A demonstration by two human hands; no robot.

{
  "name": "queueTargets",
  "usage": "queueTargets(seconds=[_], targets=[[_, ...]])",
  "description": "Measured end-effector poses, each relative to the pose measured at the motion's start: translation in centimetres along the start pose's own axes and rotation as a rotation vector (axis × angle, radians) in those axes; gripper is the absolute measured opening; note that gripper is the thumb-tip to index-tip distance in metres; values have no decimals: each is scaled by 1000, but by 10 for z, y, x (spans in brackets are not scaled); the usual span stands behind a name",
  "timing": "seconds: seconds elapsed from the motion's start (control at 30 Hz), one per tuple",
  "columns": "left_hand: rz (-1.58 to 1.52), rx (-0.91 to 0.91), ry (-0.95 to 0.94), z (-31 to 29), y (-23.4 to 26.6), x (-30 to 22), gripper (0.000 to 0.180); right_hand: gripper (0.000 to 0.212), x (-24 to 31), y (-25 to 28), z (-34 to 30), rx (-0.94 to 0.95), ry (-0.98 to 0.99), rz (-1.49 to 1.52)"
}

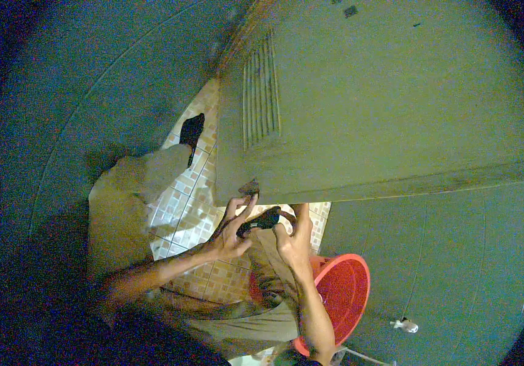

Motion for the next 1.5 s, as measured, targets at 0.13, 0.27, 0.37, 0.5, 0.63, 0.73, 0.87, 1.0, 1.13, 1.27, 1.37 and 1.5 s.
queueTargets(seconds=[0.13, 0.27, 0.37, 0.5, 0.63, 0.73, 0.87, 1.0, 1.13, 1.27, 1.37, 1.5], targets=[[-9, 26, -80, 16, 4, -23, 103, 70, 6, 4, -2, -3, -8, -34], [-21, 23, -38, 11, 9, -18, 100, 70, 4, 2, -2, 29, 12, -37], [9, -18, -37, 3, 7, -4, 97, 71, 1, 0, -2, 15, 15, -29], [18, -21, 30, -10, 9, 11, 94, 75, -1, 1, -1, -2, -5, 29], [-15, -36, 51, -26, -6, 45, 94, 77, -11, 8, -2, -18, -102, -12], [-13, 47, 156, -38, -12, 62, 98, 75, -9, 9, 1, -14, 2, -35], [21, 3, 113, -37, -14, 55, 102, 71, -14, 6, 0, -27, -107, 26], [16, 3, -2, -7, -5, 15, 100, 71, -12, 7, -1, -31, -111, -27], [-24, -79, -90, 11, 11, -12, 100, 77, 7, -6, -3, 15, -14, -22], [-12, -42, -118, 36, 14, -40, 95, 72, 6, 4, -6, 10, 28, -19], [37, -37, -159, 33, 15, -32, 95, 68, 8, 4, -5, -19, 32, -23], [48, -58, -59, 11, 7, -7, 96, 70, 3, 3, 0, -13, 79, -89]])
Point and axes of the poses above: each hand's wrist, its own z-axis towards the middle knuckle, its own y-axis out of the back of the hand, x = y × z, the point moved 4 cm from there along z, towards the middle knuckle, and after that the axes turned 13 degrees about -y, right-handed, at the moved point
